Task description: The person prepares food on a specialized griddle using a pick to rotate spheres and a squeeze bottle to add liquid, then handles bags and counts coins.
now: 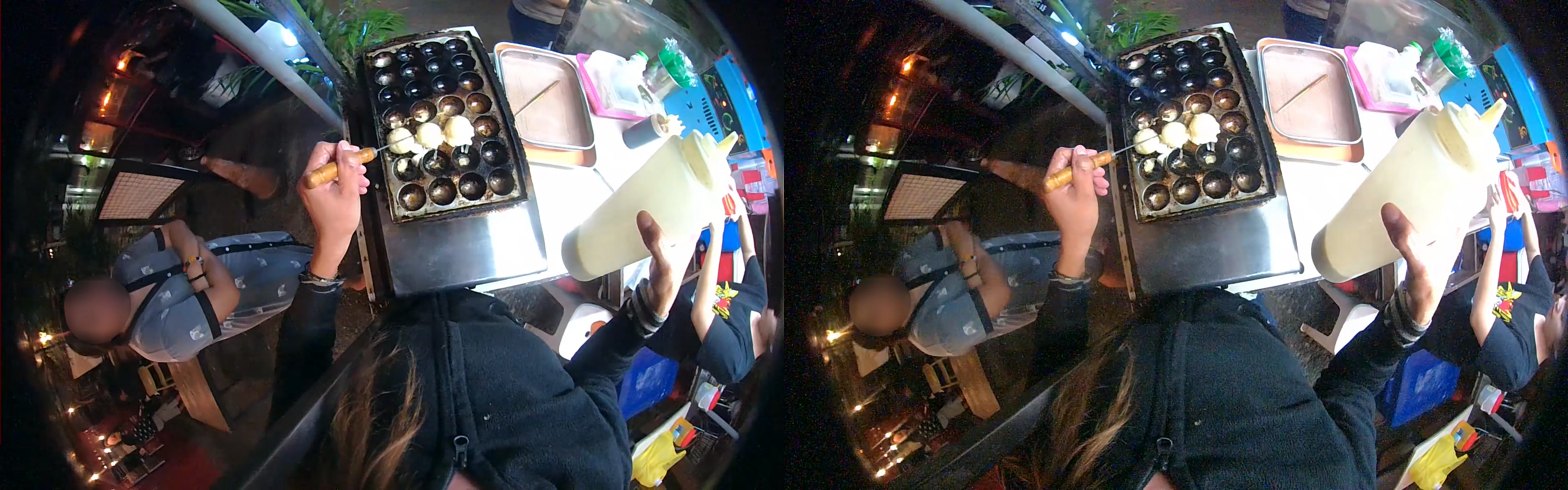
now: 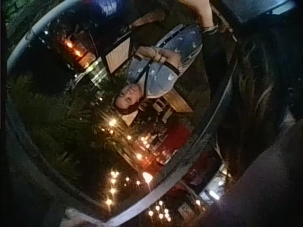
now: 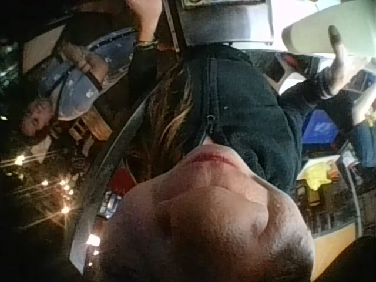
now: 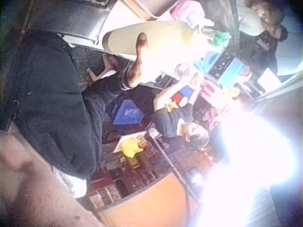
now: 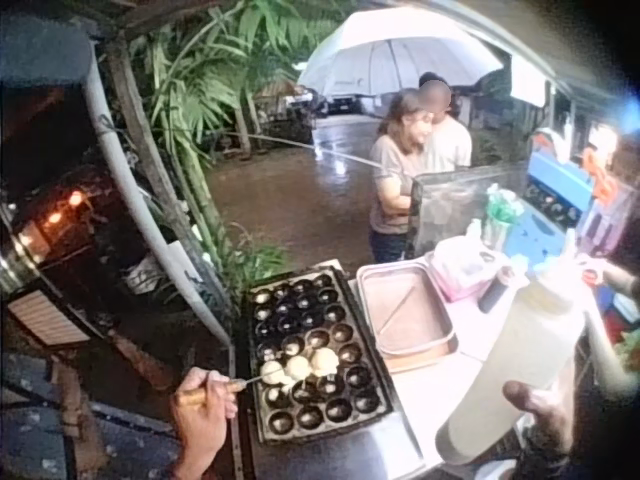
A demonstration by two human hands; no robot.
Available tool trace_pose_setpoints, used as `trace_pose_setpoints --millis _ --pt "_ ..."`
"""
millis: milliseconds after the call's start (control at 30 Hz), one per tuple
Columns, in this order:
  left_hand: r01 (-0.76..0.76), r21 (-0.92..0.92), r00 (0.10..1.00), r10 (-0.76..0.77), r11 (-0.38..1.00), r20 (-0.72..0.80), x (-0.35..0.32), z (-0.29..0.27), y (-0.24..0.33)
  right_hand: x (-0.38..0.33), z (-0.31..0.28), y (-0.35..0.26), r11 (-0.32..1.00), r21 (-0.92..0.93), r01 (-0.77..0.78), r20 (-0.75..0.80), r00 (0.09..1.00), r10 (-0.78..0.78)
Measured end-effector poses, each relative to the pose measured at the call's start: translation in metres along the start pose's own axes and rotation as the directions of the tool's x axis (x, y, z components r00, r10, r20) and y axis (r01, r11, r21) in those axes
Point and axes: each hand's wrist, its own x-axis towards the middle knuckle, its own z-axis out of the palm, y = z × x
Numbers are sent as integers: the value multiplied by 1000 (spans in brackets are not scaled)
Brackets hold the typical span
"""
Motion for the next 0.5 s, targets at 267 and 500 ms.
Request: trace_pose_setpoints --millis 267,500 --pt "225 -232 974 -226 946 22 11 2 -27 -3 -7 9 996 -9 -84 31 996 84" --pt "82 -314 997 -79 946 25 5 -3 -18 1 2 0 989 -45 -144 21 989 145"
